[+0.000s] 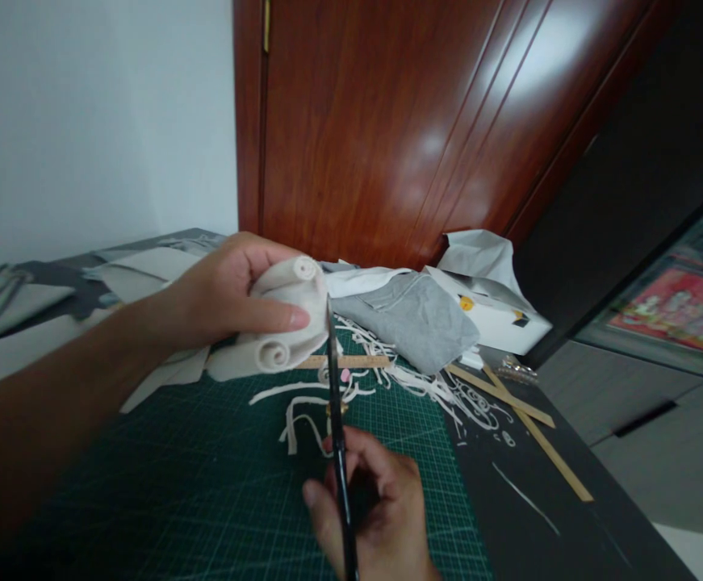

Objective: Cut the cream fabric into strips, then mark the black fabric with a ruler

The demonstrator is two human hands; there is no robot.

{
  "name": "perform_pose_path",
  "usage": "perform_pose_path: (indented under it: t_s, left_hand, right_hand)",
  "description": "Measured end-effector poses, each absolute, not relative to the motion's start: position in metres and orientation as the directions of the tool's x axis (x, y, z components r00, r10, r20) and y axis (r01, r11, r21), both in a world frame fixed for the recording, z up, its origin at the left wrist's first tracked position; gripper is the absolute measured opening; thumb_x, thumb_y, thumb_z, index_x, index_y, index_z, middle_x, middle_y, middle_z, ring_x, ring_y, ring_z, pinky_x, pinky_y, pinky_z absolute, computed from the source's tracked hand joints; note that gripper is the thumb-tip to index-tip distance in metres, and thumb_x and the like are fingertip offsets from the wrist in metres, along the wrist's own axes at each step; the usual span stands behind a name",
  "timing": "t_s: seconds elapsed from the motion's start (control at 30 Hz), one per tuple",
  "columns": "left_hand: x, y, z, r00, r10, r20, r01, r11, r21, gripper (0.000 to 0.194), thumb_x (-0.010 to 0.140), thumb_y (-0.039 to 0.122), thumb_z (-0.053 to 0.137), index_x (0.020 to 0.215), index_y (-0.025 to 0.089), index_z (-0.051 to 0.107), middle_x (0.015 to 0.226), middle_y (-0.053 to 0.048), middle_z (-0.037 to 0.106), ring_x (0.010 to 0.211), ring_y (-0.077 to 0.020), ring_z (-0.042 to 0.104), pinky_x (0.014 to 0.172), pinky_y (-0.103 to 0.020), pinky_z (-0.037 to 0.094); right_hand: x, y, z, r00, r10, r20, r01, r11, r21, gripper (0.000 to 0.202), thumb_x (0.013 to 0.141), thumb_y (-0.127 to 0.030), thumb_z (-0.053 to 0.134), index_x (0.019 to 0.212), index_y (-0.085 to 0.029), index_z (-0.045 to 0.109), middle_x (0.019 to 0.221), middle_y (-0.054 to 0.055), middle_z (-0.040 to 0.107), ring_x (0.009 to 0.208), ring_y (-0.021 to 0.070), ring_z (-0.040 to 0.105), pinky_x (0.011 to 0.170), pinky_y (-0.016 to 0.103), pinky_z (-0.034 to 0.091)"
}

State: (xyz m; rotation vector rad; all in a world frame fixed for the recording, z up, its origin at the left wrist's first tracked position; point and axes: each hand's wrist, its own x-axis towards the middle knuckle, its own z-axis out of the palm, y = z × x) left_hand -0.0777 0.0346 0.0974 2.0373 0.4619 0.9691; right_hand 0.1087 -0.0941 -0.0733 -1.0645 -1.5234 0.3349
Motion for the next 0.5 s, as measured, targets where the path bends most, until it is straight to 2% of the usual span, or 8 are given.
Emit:
perform_pose_path:
  t_s: [0.07,0.17,0.23,0.4,0.5]
  left_hand:
    - [-0.0791,0.0336,0.101,0.646,0.573,0.504,0.052,-0.691,0.721,0.009,0.065,0.022,0.077,0.069,0.019,0.071,0.063,0.001,0.064,0.052,-0.0129,0.056,0.042,-0.021,0.034]
    - [-0.0796,0.0354,0.1021,0.632,0.534,0.561,0.127,-0.786,0.605,0.026,0.06,0.021,0.083,0.085,0.021,0.073,0.081,0.001,0.071,0.067,-0.0166,0.065,0.05,-0.022,0.044]
    - [-0.0797,0.038,0.1005,0.636,0.522,0.568,0.148,-0.805,0.574,0.034,0.059,0.022,0.085,0.091,0.022,0.072,0.086,0.001,0.072,0.069,-0.0171,0.066,0.053,-0.022,0.045]
    - [-0.0803,0.0417,0.0981,0.651,0.526,0.548,0.133,-0.789,0.6,0.049,0.057,0.024,0.089,0.102,0.022,0.07,0.086,0.0,0.074,0.064,-0.0159,0.065,0.05,-0.022,0.045]
    - [-0.0803,0.0406,0.0993,0.622,0.57,0.537,0.133,-0.753,0.645,0.044,0.056,0.022,0.089,0.096,0.021,0.071,0.085,-0.001,0.074,0.062,-0.0155,0.065,0.048,-0.022,0.044]
  right_hand:
    - [0.1092,-0.0937,-0.0736,0.117,0.774,0.622,0.423,0.528,-0.737,0.026,0.077,-0.023,0.079,0.101,-0.029,0.072,0.055,-0.008,0.057,0.039,0.0092,0.048,0.035,0.018,0.037]
    - [0.1109,-0.0937,-0.0752,0.126,0.804,0.581,0.386,0.5,-0.776,0.026,0.077,-0.021,0.079,0.101,-0.029,0.073,0.058,-0.007,0.058,0.041,0.0089,0.049,0.036,0.018,0.037]
    - [0.1118,-0.0939,-0.0762,0.124,0.825,0.551,0.35,0.483,-0.803,0.026,0.077,-0.023,0.079,0.102,-0.028,0.073,0.058,-0.007,0.058,0.041,0.0089,0.048,0.036,0.018,0.036]
    - [0.1128,-0.0946,-0.0745,0.083,0.851,0.519,0.311,0.473,-0.824,0.03,0.077,-0.028,0.082,0.105,-0.029,0.073,0.062,-0.006,0.061,0.045,0.0101,0.051,0.04,0.018,0.039]
    - [0.1131,-0.0949,-0.073,0.069,0.854,0.516,0.298,0.476,-0.827,0.03,0.078,-0.029,0.081,0.106,-0.029,0.073,0.062,-0.005,0.061,0.047,0.0108,0.052,0.042,0.019,0.04]
